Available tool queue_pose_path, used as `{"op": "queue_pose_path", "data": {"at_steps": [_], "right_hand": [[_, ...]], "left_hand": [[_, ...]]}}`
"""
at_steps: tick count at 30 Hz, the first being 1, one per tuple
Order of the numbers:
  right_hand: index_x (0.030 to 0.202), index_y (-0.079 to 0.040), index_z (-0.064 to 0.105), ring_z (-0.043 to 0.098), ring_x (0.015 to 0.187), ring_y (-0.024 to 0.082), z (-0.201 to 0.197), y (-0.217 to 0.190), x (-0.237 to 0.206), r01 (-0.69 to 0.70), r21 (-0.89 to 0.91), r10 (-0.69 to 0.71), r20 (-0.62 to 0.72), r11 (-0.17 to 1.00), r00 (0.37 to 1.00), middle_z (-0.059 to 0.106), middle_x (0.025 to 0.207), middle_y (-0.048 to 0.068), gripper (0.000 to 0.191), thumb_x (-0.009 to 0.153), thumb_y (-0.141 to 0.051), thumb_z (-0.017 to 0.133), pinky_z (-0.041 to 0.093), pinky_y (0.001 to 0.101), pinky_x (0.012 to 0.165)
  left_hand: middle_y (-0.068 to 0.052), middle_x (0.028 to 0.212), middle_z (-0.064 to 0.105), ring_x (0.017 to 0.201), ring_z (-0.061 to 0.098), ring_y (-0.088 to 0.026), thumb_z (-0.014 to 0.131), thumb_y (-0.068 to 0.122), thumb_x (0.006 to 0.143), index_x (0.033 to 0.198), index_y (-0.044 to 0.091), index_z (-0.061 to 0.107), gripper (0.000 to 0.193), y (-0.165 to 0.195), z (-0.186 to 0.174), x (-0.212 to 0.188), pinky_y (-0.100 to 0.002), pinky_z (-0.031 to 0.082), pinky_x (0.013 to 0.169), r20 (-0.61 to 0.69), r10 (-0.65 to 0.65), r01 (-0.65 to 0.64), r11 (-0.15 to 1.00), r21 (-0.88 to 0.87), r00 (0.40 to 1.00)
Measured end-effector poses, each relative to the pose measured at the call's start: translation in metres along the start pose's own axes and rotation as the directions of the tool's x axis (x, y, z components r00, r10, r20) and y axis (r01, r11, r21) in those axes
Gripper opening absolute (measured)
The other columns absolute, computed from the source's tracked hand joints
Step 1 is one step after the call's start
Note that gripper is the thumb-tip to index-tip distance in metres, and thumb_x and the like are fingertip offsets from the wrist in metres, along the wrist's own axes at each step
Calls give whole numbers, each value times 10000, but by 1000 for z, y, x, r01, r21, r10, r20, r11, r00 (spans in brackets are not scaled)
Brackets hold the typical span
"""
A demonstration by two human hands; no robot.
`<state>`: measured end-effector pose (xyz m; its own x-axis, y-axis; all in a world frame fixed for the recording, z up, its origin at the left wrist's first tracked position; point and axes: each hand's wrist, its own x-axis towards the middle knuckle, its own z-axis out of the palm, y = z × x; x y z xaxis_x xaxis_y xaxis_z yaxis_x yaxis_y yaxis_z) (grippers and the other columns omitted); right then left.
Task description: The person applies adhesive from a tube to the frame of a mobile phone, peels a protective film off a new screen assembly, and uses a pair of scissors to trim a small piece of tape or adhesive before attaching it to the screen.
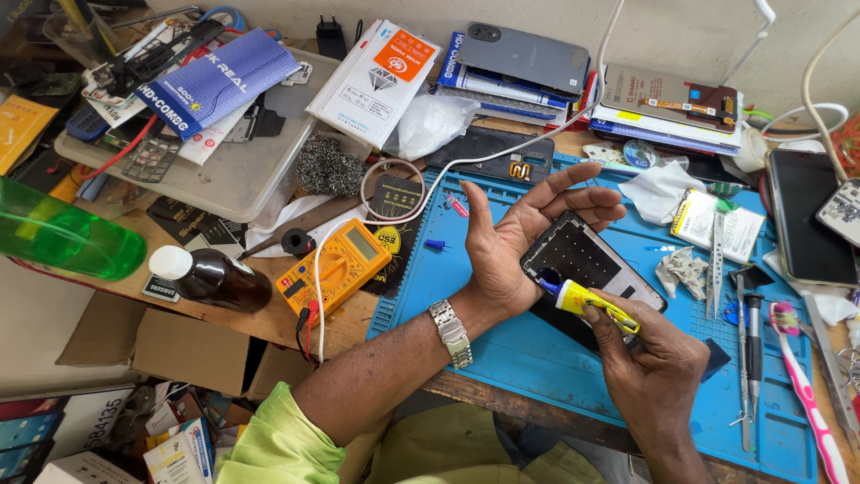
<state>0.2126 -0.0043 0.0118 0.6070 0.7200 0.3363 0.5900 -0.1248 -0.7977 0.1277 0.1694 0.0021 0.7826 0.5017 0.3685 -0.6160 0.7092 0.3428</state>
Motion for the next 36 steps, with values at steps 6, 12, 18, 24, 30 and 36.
{"op": "queue_pose_path", "data": {"at_steps": [6, 12, 18, 24, 30, 36], "right_hand": [[1165, -32, 750, 607, 622, 38, -2, 3, -2, 2, 46, -2, 4, 999, 1000, 765, 922, 97, 264, 902, -32, 769, 411, 207, 440], [1161, -37, 754, 639, 680, 62, -5, 3, -3, 52, -27, -52, -4, 998, 999, 772, 926, 112, 269, 894, -36, 786, 463, 227, 513], [1168, -30, 748, 661, 721, 63, -7, 3, -5, 5, 34, -5, 2, 999, 1000, 775, 939, 112, 255, 913, -37, 765, 475, 226, 512], [1163, -19, 746, 694, 813, 89, -10, 3, -7, 78, -11, -78, -4, 997, 997, 777, 995, 122, 250, 916, -40, 772, 537, 239, 645], [1157, -15, 746, 711, 845, 106, -12, 5, -9, 71, -22, -71, -18, 997, 997, 776, 1017, 140, 247, 913, -41, 777, 552, 244, 655], [1118, -24, 767, 717, 744, 106, -14, 2, -9, 13, -101, -14, -12, 995, 1000, 790, 954, 122, 230, 892, -58, 793, 520, 258, 567]], "left_hand": [[-244, 1384, 590, 1377, 528, -335, 183, 1010, 879, 1553, -57, 404, 1281, -2, -2, 0, -471, 359, 1258, 9, 15, -15, 1000, -8, 1000], [-244, 1384, 592, 1376, 528, -342, 196, 1001, 876, 1553, -55, 403, 1271, -2, -4, 1, -482, 353, 1257, 17, 21, -21, 1000, -13, 1000], [-247, 1387, 592, 1376, 528, -343, 215, 994, 889, 1554, -55, 402, 1256, -2, -5, 1, -482, 354, 1258, 20, 21, -20, 999, -43, 1000], [-255, 1391, 586, 1367, 535, -345, 207, 1001, 887, 1549, -56, 400, 1261, -2, -5, 0, -484, 377, 1229, 5, 15, -14, 997, -75, 1000], [-258, 1393, 587, 1359, 541, -342, 201, 996, 907, 1550, -63, 404, 1255, -1, -5, 0, -477, 389, 1225, 10, 21, -20, 996, -91, 1000], [-261, 1392, 591, 1350, 547, -348, 200, 984, 920, 1550, -62, 409, 1239, 1, -3, -2, -479, 393, 1217, 22, 29, -28, 998, -57, 999]]}}
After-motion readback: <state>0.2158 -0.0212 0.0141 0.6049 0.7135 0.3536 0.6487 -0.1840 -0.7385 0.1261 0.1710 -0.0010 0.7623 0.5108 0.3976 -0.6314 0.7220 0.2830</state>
